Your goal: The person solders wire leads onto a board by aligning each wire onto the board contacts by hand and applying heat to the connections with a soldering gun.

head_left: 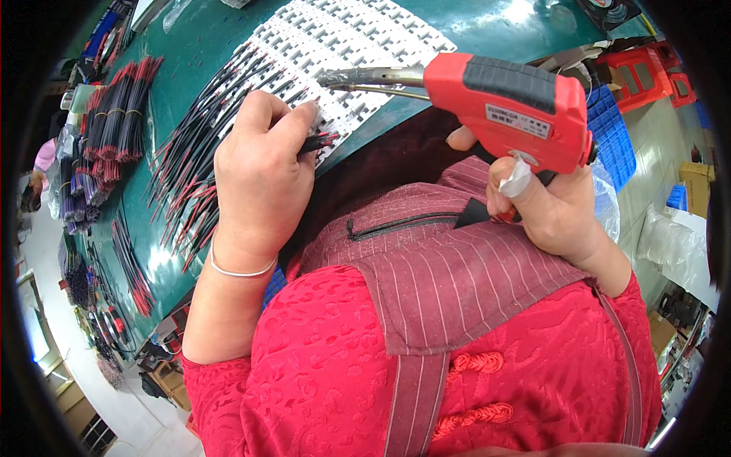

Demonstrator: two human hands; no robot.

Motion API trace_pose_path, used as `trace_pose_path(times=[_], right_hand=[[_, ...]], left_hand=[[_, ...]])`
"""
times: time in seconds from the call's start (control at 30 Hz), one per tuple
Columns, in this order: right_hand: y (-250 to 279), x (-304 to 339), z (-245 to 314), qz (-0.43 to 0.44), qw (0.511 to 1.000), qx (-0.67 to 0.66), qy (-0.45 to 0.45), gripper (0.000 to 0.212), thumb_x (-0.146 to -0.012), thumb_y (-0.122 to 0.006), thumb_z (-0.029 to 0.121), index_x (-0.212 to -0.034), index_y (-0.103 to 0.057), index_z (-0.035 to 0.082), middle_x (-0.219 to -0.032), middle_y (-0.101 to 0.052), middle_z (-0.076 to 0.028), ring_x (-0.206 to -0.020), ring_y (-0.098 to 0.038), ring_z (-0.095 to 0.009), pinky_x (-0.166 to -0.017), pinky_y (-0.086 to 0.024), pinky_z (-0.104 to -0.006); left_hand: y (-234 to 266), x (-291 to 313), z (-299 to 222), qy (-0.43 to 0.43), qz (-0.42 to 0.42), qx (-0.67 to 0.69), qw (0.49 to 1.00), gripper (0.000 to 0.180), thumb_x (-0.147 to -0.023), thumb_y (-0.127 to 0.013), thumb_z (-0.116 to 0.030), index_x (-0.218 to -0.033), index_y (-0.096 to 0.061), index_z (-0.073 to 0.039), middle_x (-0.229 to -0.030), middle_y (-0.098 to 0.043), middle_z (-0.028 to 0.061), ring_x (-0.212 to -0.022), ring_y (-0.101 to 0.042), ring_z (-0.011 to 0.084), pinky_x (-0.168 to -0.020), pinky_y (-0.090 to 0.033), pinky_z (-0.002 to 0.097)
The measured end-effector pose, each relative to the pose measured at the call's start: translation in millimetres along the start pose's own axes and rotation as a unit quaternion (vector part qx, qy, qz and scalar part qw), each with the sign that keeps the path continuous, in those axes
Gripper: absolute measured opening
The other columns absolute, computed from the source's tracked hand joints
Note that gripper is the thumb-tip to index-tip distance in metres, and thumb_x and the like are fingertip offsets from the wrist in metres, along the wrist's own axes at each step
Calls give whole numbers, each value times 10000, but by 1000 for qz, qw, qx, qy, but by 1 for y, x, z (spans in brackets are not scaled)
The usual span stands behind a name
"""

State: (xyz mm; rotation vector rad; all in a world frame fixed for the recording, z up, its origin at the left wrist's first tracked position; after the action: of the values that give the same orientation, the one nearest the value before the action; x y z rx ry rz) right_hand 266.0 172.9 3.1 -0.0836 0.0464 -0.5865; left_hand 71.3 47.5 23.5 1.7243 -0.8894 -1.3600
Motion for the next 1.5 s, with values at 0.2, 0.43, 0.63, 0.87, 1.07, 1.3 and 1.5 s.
trace_pose_path(times=[0.2,0.43,0.63,0.87,1.07,1.3,1.5], right_hand=[[3,2,-4,14,999,38,12,282,-968,-649,136,-1196,-592,-19,-1046,-686,-112,-727,-608,-98,-570,-501,-241],[-1,-2,-3,17,999,31,16,311,-952,-691,127,-1227,-623,-1,-1065,-715,-97,-838,-666,-107,-600,-515,-223],[-1,-3,-10,24,999,27,-8,330,-957,-683,134,-1252,-614,3,-1104,-715,-100,-884,-675,-111,-611,-517,-219],[-1,-4,-13,20,1000,18,2,294,-953,-689,128,-1203,-619,-9,-1050,-715,-91,-852,-670,-117,-599,-537,-236],[-1,-3,-15,47,999,11,-5,296,-949,-693,125,-1202,-617,-9,-1047,-711,-91,-873,-669,-114,-602,-536,-235],[0,-2,-12,-5,1000,-15,-1,328,-949,-695,129,-1239,-611,0,-1073,-711,-95,-870,-661,-94,-599,-507,-217],[2,-2,-6,-17,1000,2,5,287,-946,-704,152,-1181,-644,0,-1009,-713,-80,-756,-640,-80,-570,-498,-220]], left_hand=[[-1,0,0,-2,-7,-3,1000,323,-648,-709,47,-954,-725,-55,-846,-596,89,-701,-632,271,-612,-528,375],[-1,1,-1,-12,-6,-8,1000,328,-642,-703,56,-952,-724,-47,-844,-590,86,-691,-629,269,-603,-525,375],[-1,2,-2,-14,-9,-15,1000,341,-631,-704,58,-956,-721,-43,-845,-587,84,-702,-628,273,-613,-526,376],[-3,0,-2,-17,-6,-17,1000,350,-631,-702,52,-967,-718,-43,-855,-591,85,-718,-633,274,-622,-529,375],[-3,1,-1,-15,-1,-20,1000,336,-637,-705,45,-959,-716,-48,-859,-592,81,-719,-635,271,-623,-530,373],[-2,1,-2,-15,-2,-22,1000,331,-638,-703,47,-953,-715,-52,-859,-592,79,-712,-634,265,-624,-523,369],[0,2,-1,-6,-3,-22,1000,324,-639,-704,48,-939,-724,-72,-857,-600,65,-714,-635,258,-629,-523,364]])
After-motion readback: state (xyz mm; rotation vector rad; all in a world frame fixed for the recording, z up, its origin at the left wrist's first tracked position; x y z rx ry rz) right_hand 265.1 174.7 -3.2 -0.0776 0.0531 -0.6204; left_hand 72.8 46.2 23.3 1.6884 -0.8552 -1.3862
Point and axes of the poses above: each hand's wrist, its own x-axis away from the middle knuckle, its own y-axis out of the back of the hand, z = x × y, the point moved 7 cm from there along -x, towards the middle knuckle
